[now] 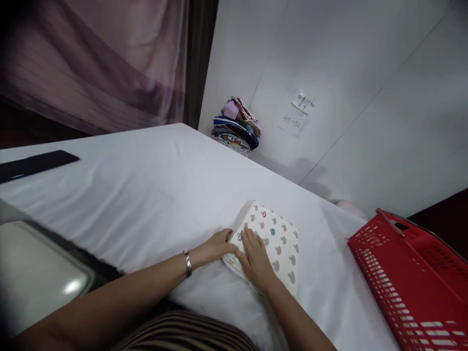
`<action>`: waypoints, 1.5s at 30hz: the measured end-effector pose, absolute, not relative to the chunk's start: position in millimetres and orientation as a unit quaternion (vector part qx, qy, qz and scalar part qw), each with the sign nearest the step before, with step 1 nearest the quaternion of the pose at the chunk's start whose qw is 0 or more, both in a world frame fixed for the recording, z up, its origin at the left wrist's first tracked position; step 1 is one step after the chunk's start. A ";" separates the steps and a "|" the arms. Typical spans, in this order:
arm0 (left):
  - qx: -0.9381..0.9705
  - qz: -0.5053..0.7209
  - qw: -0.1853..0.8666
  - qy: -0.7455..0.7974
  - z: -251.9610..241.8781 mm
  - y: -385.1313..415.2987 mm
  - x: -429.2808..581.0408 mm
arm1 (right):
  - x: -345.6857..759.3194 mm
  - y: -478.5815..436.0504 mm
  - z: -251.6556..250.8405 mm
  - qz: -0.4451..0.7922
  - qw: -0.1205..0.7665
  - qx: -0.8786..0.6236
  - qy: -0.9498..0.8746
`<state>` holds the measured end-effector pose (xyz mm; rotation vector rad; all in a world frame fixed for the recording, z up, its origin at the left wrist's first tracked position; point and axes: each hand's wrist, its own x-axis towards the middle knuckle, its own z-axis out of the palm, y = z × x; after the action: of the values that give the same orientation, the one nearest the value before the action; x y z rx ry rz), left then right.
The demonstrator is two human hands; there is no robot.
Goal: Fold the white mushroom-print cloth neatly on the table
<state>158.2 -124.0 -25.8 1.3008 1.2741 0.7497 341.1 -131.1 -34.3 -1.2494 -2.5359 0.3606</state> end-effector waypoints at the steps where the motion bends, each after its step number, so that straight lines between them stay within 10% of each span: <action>1: 0.551 0.324 0.554 0.532 -28.5 -124.2 158.0 | 344.0 -130.4 -33.7 0.137 0.144 -0.430 -0.880; 16: 0.563 0.340 0.569 0.493 -39.0 -123.3 153.9 | 367.1 6.0 -25.1 0.078 0.076 -0.583 -0.805; 33: 0.506 0.338 0.653 0.451 -33.7 -124.9 152.0 | 351.1 83.9 31.8 0.486 -0.114 -0.575 -0.648; 40: 0.468 0.318 0.712 0.416 -7.1 -119.7 135.6 | 359.0 68.3 80.2 0.568 -0.012 -0.506 -0.649; 45: 0.598 0.350 0.495 0.525 71.1 -81.6 93.9 | 375.9 66.5 141.0 0.519 0.156 -0.448 -0.711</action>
<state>93.9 -81.6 71.1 1.4484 1.2725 0.8491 375.9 66.5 141.0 -1.2812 -2.0364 1.4856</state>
